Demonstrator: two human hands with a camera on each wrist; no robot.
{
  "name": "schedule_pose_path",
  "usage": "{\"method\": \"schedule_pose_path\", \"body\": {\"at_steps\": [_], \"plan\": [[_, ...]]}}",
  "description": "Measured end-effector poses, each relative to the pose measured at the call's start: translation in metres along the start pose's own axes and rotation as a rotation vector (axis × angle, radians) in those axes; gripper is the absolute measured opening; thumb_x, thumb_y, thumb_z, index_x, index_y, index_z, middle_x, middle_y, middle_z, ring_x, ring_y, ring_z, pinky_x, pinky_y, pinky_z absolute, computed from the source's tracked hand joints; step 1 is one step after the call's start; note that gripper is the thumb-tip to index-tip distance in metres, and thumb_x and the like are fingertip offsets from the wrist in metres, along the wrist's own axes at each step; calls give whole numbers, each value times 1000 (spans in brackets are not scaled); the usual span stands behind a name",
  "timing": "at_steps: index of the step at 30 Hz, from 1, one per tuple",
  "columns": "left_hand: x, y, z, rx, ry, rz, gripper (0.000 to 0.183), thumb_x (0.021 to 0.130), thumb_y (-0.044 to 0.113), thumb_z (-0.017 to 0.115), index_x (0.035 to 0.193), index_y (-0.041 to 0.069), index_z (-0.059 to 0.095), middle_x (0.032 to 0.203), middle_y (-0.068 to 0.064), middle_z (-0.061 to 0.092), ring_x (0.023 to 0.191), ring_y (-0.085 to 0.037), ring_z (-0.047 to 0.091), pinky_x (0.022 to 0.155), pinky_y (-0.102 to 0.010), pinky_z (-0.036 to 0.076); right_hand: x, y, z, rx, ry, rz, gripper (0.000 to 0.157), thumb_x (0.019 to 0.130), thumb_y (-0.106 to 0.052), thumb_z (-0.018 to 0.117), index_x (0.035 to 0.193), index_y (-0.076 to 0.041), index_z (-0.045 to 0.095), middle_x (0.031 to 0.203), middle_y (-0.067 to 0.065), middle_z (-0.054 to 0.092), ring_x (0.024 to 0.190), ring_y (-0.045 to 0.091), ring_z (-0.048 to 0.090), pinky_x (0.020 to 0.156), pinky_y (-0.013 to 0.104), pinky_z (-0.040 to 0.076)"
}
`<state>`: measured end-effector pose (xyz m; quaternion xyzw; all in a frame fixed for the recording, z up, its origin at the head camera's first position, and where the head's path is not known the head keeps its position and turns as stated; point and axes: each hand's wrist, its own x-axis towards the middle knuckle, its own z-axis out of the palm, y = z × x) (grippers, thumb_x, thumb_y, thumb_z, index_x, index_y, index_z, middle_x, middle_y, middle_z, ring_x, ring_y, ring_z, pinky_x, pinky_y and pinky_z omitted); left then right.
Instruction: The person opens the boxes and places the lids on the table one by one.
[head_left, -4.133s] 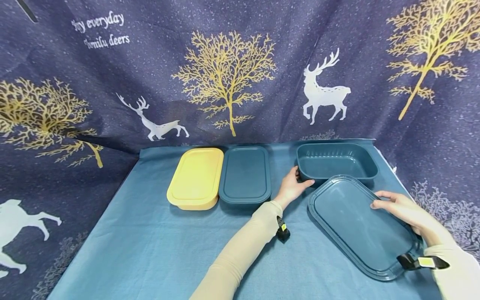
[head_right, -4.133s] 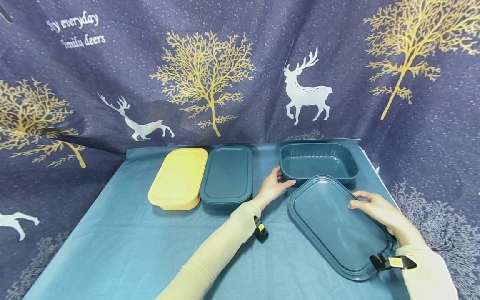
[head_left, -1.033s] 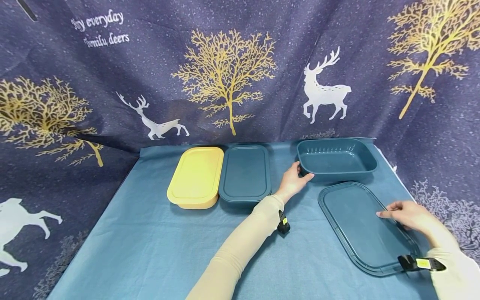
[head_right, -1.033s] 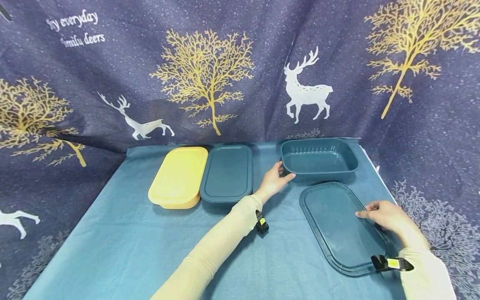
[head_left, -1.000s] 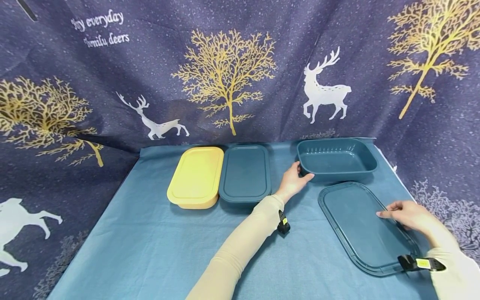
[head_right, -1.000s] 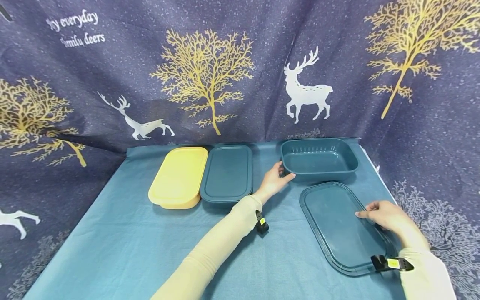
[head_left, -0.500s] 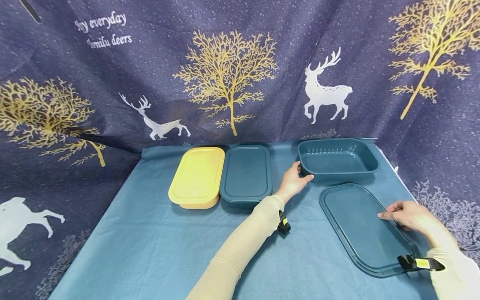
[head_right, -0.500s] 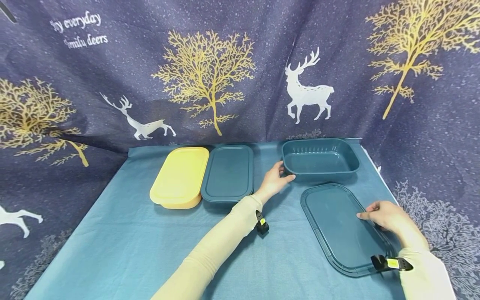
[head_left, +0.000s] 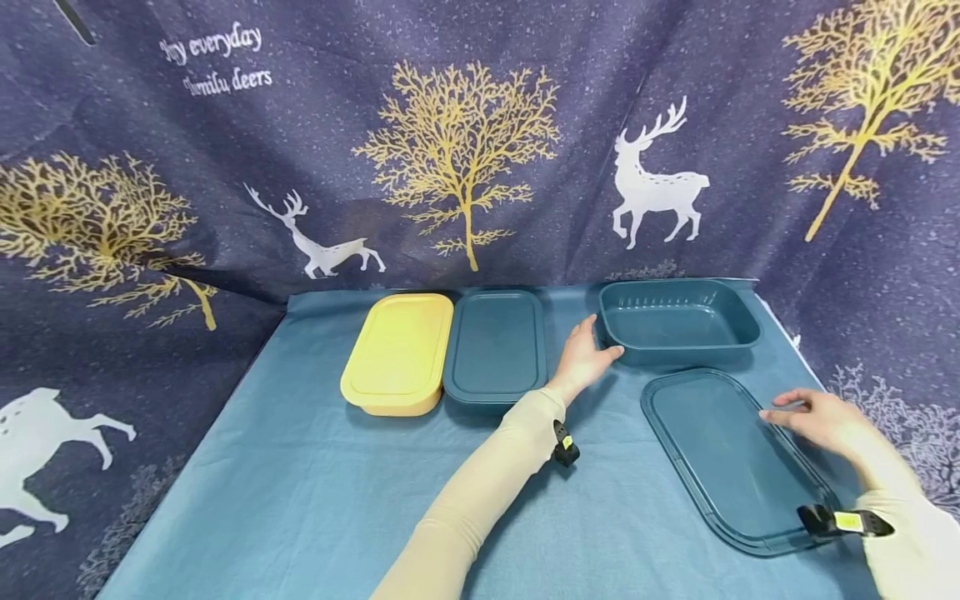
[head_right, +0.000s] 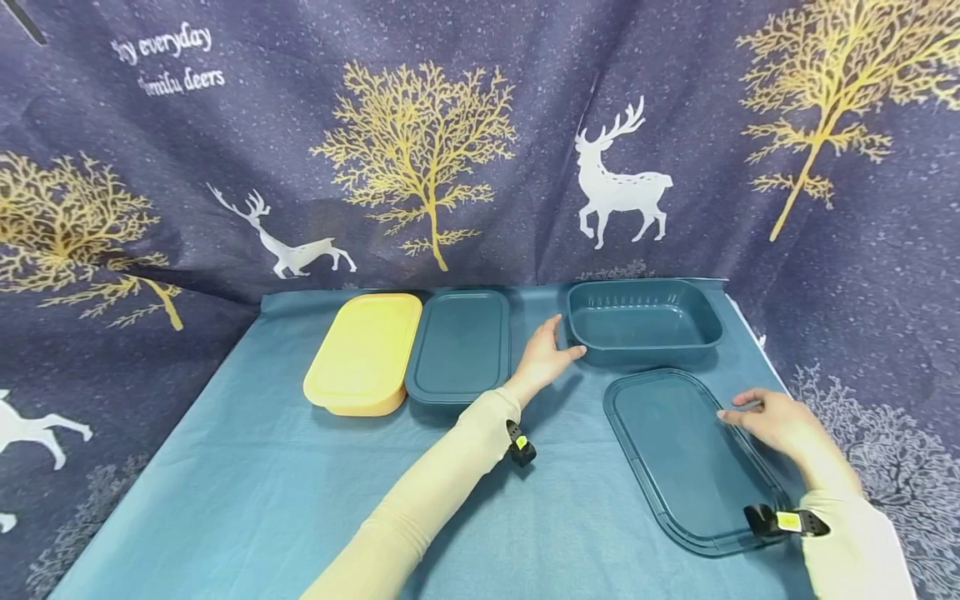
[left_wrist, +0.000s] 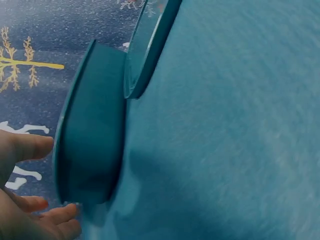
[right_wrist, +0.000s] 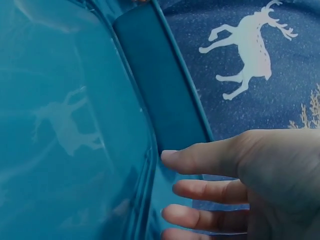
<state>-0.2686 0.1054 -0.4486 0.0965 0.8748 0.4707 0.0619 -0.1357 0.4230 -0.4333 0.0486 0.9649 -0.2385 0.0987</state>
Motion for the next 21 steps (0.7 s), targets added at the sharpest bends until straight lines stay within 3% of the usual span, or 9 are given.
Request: {"method": "schedule_pose_path", "body": {"at_steps": [3,10,17,21], "plan": [[0,4,-7,10,6,24,75,95,31,72,158,15,35,155,-10,42,136,-26,48,107,-40,45,1,-7,-4,1,46,-39,62,98,-41,62,124,15,55,105,36,65,90,49,63,71,54,52],[3,12,-31,68,26,95,73,96,32,71,158,16,36,155,-9,43,138,-28,47,108,-41,44,12,-37,-12,52,137,-57,62,102,-46,55,131,9,55,116,36,61,99,51,60,72,53,50],[4,10,-71,211,79,198,67,97,32,69,155,13,41,152,-11,47,135,-28,50,107,-42,44,29,-77,-9,111,259,-126,52,104,-43,54,128,3,59,116,32,63,104,49,59,78,56,49],[5,3,-96,258,121,195,66,98,33,68,155,14,40,151,-10,47,134,-28,50,107,-43,44,37,-99,-6,138,306,-159,47,104,-41,55,126,0,62,114,29,65,103,46,60,78,57,49]]}}
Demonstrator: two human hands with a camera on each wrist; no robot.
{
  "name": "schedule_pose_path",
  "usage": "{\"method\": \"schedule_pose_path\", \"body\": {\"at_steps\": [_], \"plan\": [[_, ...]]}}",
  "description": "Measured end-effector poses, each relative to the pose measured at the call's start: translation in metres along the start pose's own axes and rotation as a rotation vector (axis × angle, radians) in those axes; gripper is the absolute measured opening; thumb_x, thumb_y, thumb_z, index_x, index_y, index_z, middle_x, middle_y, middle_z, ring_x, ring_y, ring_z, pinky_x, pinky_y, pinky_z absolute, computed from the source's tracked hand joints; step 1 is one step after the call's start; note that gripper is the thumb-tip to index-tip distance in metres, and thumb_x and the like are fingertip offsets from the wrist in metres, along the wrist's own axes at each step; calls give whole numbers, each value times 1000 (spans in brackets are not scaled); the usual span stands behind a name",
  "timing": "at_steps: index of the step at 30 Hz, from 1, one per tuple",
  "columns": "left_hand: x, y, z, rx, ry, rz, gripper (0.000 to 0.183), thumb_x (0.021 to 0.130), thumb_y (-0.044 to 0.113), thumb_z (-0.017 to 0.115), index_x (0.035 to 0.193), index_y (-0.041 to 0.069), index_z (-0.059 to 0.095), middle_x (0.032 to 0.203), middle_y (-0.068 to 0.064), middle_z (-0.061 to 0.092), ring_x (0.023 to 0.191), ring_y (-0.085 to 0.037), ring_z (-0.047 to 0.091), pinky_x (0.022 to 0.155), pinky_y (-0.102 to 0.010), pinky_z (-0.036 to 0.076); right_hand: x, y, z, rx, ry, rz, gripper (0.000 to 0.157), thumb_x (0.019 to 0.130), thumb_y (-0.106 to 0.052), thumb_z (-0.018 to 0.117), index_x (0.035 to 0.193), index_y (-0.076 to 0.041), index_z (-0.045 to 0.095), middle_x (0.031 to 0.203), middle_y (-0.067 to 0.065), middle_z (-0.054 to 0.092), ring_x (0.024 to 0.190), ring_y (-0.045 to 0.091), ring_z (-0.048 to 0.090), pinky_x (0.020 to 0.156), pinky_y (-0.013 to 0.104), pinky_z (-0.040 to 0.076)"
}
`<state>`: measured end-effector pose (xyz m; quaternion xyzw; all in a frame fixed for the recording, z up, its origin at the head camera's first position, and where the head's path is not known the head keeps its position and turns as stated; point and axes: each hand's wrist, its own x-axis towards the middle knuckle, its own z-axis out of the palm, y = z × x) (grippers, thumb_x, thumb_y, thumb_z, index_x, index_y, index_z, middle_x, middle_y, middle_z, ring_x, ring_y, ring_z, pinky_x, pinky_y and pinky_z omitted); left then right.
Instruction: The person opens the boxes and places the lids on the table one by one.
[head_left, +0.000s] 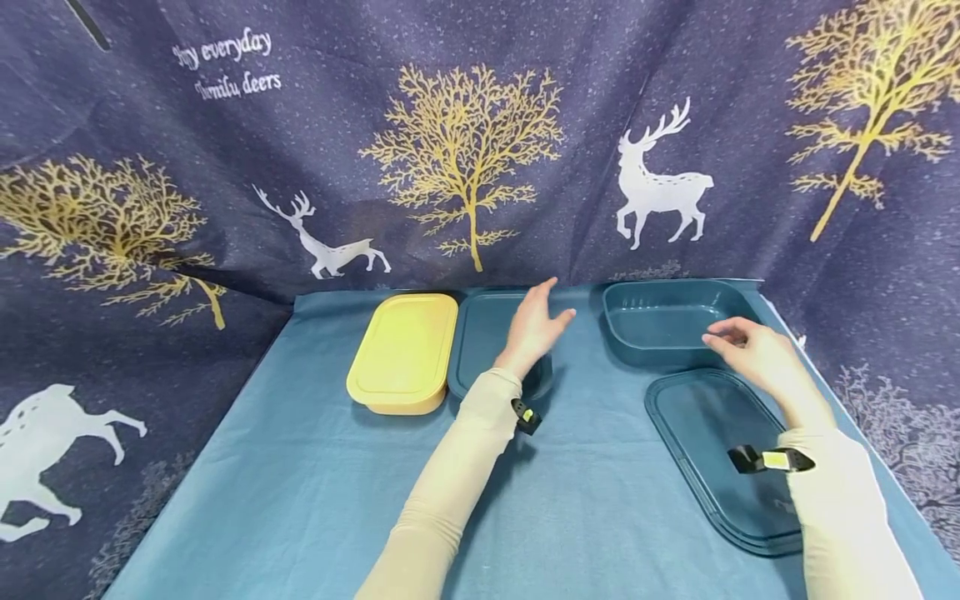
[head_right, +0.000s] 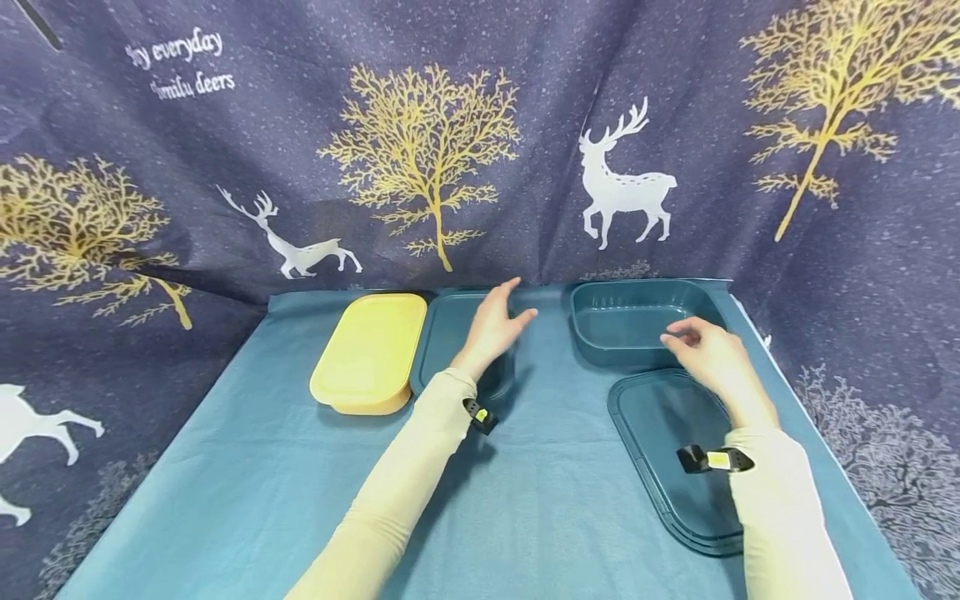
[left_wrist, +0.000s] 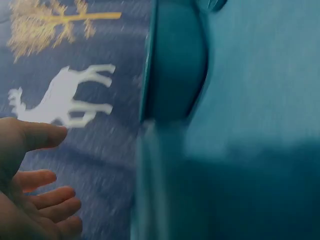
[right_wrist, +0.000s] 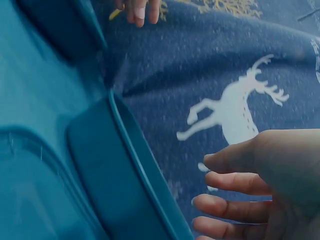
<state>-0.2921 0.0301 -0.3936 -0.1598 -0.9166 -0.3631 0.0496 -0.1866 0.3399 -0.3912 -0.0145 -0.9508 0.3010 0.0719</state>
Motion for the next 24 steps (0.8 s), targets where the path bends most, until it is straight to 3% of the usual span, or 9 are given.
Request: {"method": "schedule_pose_path", "body": {"at_steps": [12,24], "plan": [[-9,-41,-56,50,72,-34,64,99,30,66,155,12,41,151,-13,47,135,-31,49,109,-46,42,26,-47,30,63,85,-92,38,103,-35,57,123,-4,66,110,24,70,99,39,66,77,52,51],[-27,-70,-76,41,66,-45,63,99,32,67,153,11,44,151,-14,48,135,-33,48,109,-48,41,35,-76,60,155,96,-98,37,103,-34,57,126,-6,66,109,18,70,101,37,66,83,54,50]]}}
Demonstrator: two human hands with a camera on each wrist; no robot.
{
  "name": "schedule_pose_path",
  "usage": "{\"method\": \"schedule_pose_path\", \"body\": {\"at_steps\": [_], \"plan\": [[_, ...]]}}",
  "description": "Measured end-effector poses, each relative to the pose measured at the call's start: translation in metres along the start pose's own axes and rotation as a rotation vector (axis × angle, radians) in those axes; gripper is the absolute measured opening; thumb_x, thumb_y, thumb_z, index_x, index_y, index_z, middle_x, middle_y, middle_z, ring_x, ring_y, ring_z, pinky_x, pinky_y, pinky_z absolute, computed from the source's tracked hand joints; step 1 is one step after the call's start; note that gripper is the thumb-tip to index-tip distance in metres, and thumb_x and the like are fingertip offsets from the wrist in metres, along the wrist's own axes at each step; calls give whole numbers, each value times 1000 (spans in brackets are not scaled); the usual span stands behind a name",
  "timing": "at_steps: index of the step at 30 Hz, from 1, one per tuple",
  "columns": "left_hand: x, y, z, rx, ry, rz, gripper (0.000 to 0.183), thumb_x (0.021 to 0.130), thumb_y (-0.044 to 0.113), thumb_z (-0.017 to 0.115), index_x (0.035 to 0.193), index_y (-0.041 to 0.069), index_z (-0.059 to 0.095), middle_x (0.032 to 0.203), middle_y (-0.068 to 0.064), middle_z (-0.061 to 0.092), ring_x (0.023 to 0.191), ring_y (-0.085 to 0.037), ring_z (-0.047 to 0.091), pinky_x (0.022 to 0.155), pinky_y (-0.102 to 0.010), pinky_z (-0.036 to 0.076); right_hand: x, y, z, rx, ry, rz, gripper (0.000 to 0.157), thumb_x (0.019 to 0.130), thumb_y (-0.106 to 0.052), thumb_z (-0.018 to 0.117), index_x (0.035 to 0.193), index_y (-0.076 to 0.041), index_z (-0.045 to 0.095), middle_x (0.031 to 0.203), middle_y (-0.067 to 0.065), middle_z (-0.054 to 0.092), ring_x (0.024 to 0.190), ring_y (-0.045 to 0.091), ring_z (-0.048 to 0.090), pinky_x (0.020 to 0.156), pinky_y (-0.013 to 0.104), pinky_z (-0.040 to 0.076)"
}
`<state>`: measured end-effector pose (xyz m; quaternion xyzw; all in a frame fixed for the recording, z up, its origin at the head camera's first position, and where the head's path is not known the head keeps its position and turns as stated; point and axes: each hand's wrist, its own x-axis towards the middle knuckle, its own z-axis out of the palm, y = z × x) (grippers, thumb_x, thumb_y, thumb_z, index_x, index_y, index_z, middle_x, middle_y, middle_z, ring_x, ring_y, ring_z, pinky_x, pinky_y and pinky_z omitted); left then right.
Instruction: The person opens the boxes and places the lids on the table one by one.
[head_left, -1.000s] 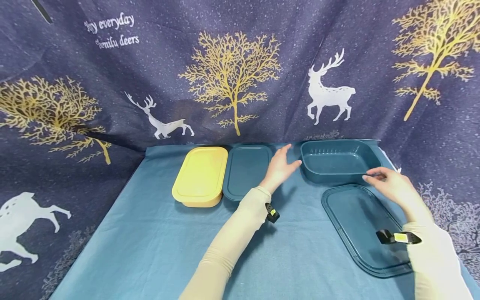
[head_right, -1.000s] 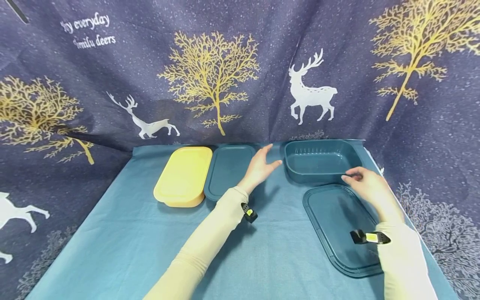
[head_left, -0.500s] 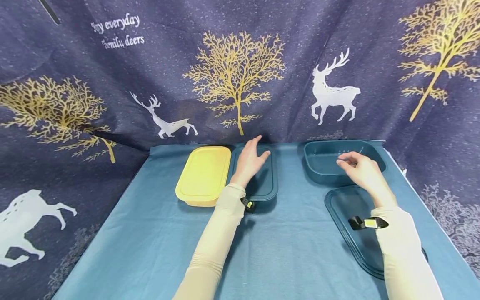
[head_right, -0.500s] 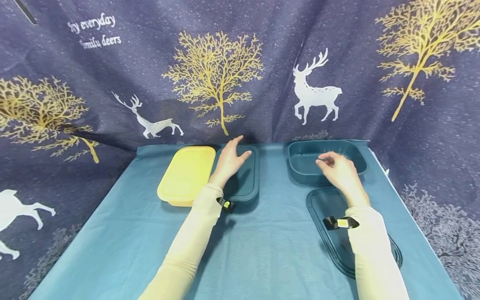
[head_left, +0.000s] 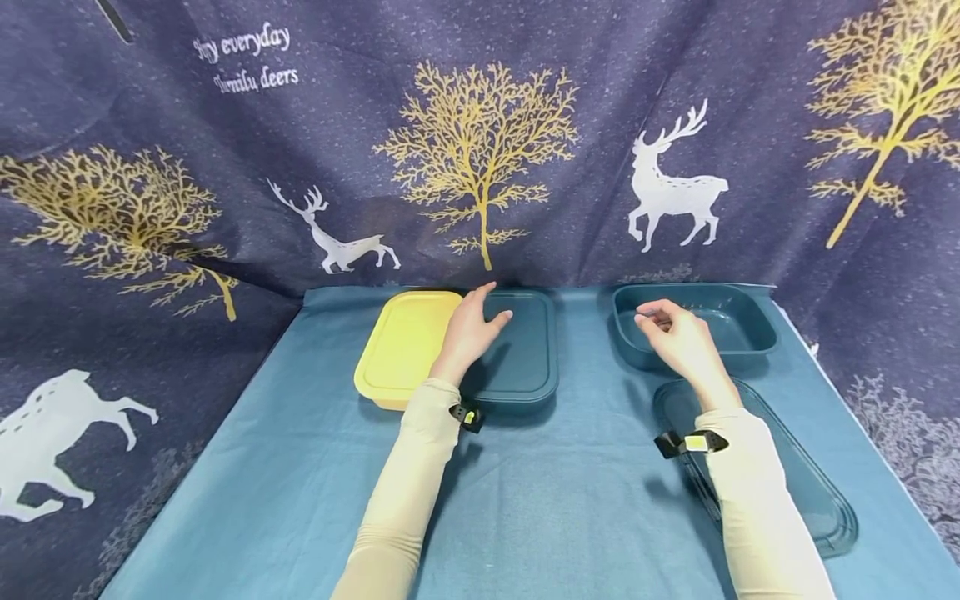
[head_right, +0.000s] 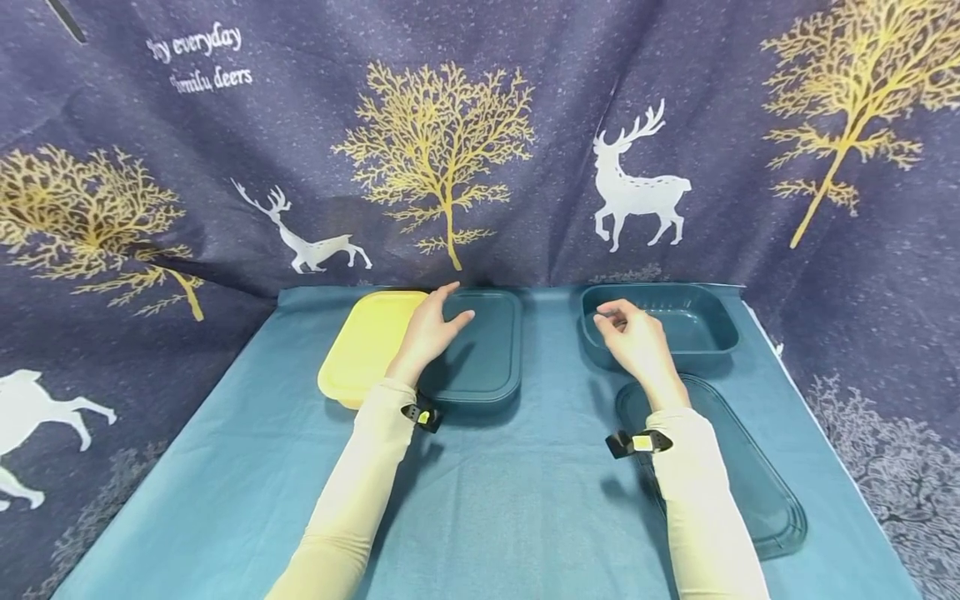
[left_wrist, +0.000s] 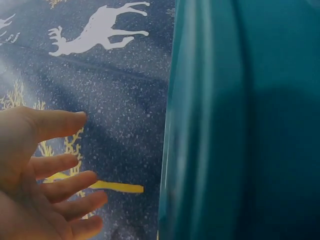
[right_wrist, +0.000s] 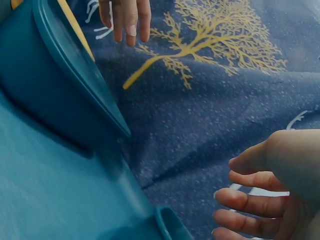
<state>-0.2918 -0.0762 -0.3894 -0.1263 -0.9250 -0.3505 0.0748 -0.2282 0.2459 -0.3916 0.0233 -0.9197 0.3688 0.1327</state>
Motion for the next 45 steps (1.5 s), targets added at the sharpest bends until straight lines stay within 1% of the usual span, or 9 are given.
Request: {"method": "schedule_pose_path", "body": {"at_steps": [5,10,14,21,25,30,33,39,45], "plan": [[-8,-8,-2,11,-19,-5,63,99,31,66,153,10,43,153,-15,46,139,-33,44,112,-48,38,-1,-1,13,22,-4,-1,37,104,-33,57,128,-6,65,110,19,69,101,38,66,85,54,50],[-12,-19,-2,43,-16,-23,62,99,30,67,153,10,44,150,-15,48,136,-32,47,111,-48,40,-1,-3,25,50,-28,10,42,105,-36,54,132,-6,63,113,19,68,104,39,65,86,54,51],[-14,-26,-3,64,-23,-35,64,99,30,67,154,8,41,151,-16,47,137,-32,46,112,-47,38,-1,-4,34,57,-43,18,42,105,-36,54,134,-6,62,116,21,67,106,39,65,88,55,51],[-20,-38,-3,108,-66,-12,66,99,32,65,154,6,40,151,-18,46,138,-32,46,113,-45,38,0,-4,52,76,-77,31,42,104,-35,55,133,-6,63,117,20,67,107,39,65,87,54,52],[-23,-41,-3,134,-100,-1,65,99,33,66,153,5,42,151,-17,46,138,-31,45,114,-45,37,0,-5,61,75,-116,44,46,104,-42,54,134,-7,62,120,20,66,109,38,64,87,52,52],[-27,-43,-2,165,-130,18,66,99,33,67,152,4,42,153,-18,43,141,-32,43,114,-45,36,-1,-6,70,71,-174,45,48,104,-42,54,136,-7,61,122,20,66,109,37,64,87,51,53],[-29,-44,-1,179,-145,25,67,98,33,68,152,4,42,155,-18,41,142,-32,41,114,-45,36,-1,-8,75,69,-203,29,47,104,-40,55,136,-5,61,120,19,67,108,36,64,86,50,53],[-31,-46,0,226,-178,46,64,99,34,67,149,1,46,153,-18,44,142,-31,41,115,-44,35,-2,-13,87,71,-252,33,45,103,-40,56,133,-7,63,112,15,71,103,31,66,83,46,54],[-32,-47,-2,261,-200,68,61,100,36,64,146,0,50,152,-16,47,142,-30,42,115,-43,35,-5,-19,99,67,-278,18,50,103,-46,54,133,-7,64,113,14,71,105,31,65,87,48,53]]}}
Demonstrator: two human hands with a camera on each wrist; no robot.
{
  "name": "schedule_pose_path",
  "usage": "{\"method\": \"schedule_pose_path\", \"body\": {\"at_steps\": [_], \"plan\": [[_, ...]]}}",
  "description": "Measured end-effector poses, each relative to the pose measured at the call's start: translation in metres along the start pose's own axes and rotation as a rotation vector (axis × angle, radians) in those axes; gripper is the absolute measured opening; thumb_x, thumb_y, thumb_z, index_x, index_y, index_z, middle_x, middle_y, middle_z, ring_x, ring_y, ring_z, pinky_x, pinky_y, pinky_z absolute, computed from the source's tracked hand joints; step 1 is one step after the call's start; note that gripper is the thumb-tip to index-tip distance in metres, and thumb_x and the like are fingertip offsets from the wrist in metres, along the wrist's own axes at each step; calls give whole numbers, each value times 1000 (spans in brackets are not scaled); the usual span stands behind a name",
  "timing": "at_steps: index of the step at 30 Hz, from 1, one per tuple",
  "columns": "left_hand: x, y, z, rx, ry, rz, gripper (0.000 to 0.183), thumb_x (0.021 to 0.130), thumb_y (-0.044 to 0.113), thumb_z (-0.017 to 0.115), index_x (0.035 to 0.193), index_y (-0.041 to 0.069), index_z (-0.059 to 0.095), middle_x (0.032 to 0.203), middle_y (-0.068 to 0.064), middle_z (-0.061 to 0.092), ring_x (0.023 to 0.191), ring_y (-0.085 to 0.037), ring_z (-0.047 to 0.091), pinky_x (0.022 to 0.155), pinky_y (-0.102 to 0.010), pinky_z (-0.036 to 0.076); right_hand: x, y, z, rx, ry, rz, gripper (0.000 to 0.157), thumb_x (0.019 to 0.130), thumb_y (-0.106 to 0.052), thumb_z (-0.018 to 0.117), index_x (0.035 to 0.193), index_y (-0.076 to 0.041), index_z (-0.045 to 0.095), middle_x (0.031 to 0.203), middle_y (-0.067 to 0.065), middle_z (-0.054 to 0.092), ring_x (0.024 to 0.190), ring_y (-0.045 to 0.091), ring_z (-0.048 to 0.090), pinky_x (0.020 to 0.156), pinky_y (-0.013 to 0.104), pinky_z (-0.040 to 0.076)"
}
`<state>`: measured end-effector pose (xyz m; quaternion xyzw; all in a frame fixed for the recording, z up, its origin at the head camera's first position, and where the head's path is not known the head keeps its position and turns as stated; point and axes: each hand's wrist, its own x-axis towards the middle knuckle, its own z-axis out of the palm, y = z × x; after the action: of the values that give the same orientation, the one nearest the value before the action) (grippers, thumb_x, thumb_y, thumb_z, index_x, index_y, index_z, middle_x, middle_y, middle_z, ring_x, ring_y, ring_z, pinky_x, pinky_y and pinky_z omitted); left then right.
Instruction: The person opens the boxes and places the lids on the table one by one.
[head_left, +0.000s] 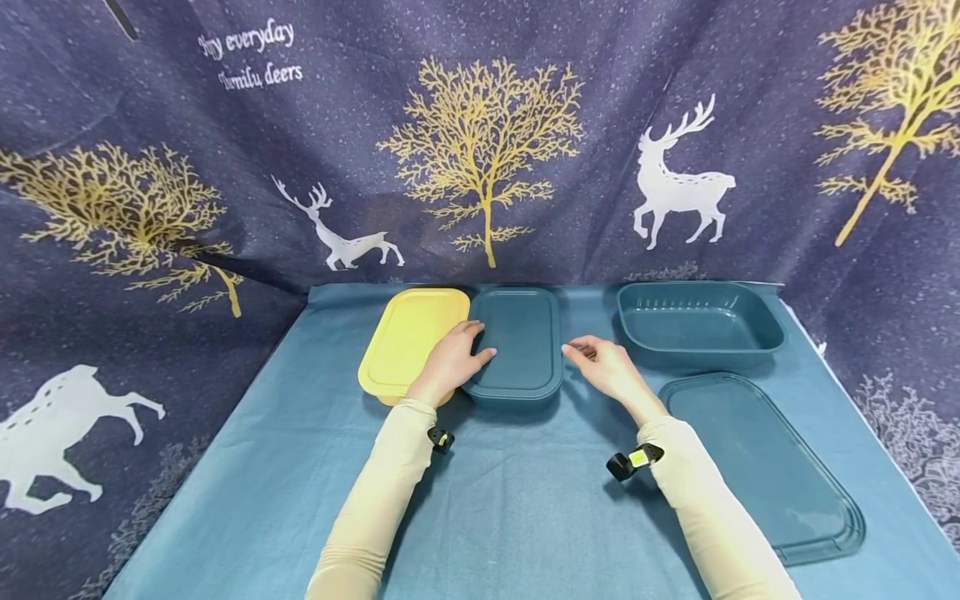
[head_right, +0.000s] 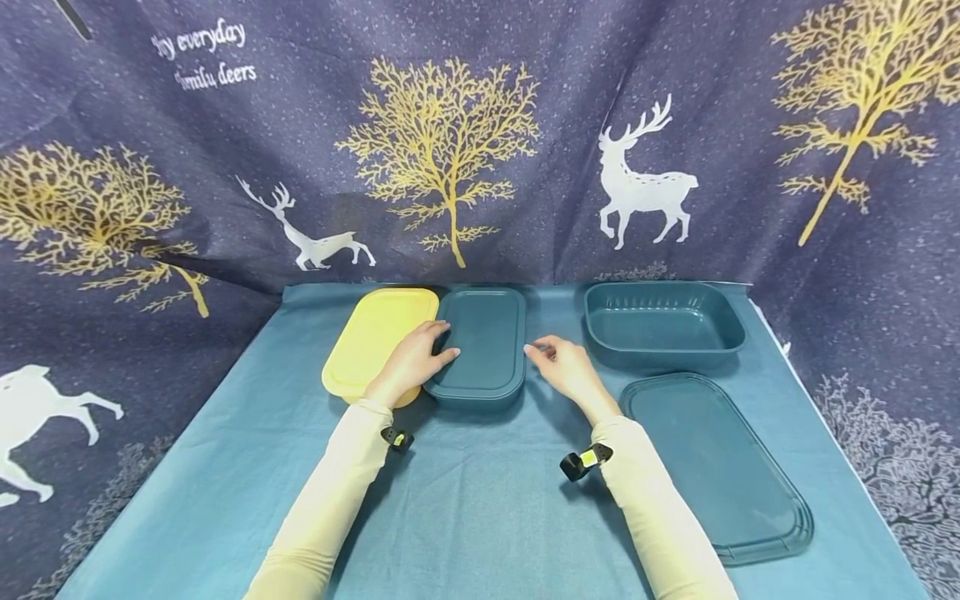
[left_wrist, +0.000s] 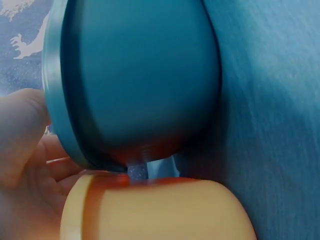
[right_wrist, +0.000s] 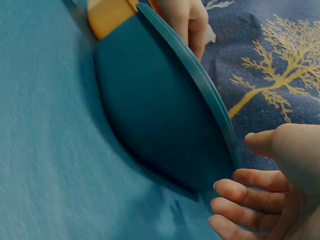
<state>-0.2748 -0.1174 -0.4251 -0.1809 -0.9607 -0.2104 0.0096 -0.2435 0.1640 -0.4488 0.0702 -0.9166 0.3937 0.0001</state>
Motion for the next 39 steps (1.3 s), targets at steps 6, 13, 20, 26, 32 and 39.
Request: {"method": "schedule_pose_path", "body": {"at_steps": [6,13,20,26,32,39], "plan": [[-1,0,-1,34,-16,12,57,100,37,63,142,-2,55,150,-16,50,141,-31,43,115,-44,36,0,-3,12,14,-39,-17,65,101,-57,51,137,-3,59,115,16,69,103,30,66,88,49,53],[0,-2,0,85,-31,41,54,102,38,61,138,-2,59,147,-15,52,141,-31,43,114,-44,36,-4,-6,18,25,-47,1,68,100,-58,54,137,-1,57,116,18,69,101,31,67,89,51,53],[-2,-2,-1,99,-30,59,54,102,39,60,138,-2,59,147,-16,53,140,-31,44,114,-44,37,-3,-6,18,27,-48,6,66,100,-56,55,136,0,58,119,20,68,107,34,65,92,52,52],[-4,-1,-1,116,-18,77,54,102,39,60,137,-2,60,145,-16,54,140,-31,44,115,-43,36,-2,-4,15,23,-42,0,65,99,-56,56,134,-1,60,120,19,67,109,34,64,92,51,51],[-5,2,-1,138,-24,66,55,102,41,60,138,-1,60,146,-15,54,142,-29,42,116,-42,35,-2,-2,9,23,-38,-4,64,98,-57,57,132,-3,63,120,18,67,109,33,63,91,51,51],[-10,3,1,159,-20,93,56,102,42,60,138,-1,60,145,-15,55,142,-29,43,115,-42,36,-3,2,5,32,-40,-8,63,97,-57,59,131,-4,65,119,16,68,108,32,63,90,50,52]]}}
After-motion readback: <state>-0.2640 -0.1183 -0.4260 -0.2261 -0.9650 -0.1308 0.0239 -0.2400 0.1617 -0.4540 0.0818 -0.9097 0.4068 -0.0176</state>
